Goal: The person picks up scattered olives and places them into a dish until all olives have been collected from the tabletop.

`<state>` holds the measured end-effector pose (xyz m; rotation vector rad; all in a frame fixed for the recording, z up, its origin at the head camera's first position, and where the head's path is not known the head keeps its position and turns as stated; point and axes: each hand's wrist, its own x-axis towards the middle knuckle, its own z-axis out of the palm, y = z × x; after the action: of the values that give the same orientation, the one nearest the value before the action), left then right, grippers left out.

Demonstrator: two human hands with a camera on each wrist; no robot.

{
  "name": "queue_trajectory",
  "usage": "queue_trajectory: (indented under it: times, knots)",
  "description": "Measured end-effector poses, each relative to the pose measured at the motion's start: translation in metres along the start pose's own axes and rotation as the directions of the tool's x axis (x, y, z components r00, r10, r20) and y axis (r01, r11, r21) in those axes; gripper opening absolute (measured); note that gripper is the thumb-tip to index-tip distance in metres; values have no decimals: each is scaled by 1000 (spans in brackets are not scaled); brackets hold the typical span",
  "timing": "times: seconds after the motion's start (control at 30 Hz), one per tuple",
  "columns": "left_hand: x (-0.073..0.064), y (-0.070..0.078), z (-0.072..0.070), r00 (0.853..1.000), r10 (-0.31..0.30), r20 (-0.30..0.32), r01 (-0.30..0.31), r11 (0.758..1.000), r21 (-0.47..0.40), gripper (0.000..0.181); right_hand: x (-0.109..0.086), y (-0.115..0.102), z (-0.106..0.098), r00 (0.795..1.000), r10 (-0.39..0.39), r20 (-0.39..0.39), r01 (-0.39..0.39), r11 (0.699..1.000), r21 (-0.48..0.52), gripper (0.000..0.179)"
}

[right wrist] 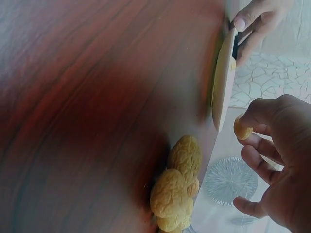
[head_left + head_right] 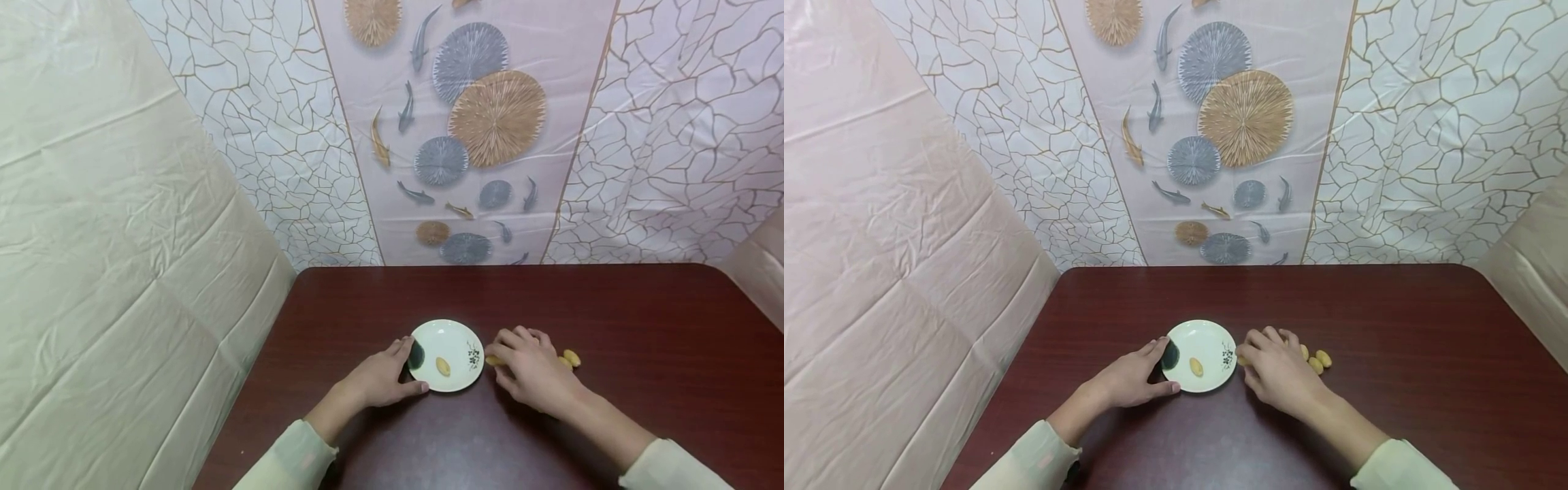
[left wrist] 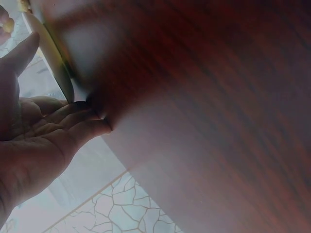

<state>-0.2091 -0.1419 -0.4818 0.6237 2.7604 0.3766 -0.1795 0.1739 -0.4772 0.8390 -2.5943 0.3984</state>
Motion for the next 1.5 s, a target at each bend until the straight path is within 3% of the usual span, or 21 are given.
queue_trajectory:
  times: [0.37,1.5]
  knots:
    - [0,0,0,1000,4,-1,-4,1000,5,104,6,-5,7,997,-74,-29,74,997,-4,30]
    - [0,2,0,1000,-13,3,13,1000,11,103,14,-20,18,993,-106,49,104,994,36,19]
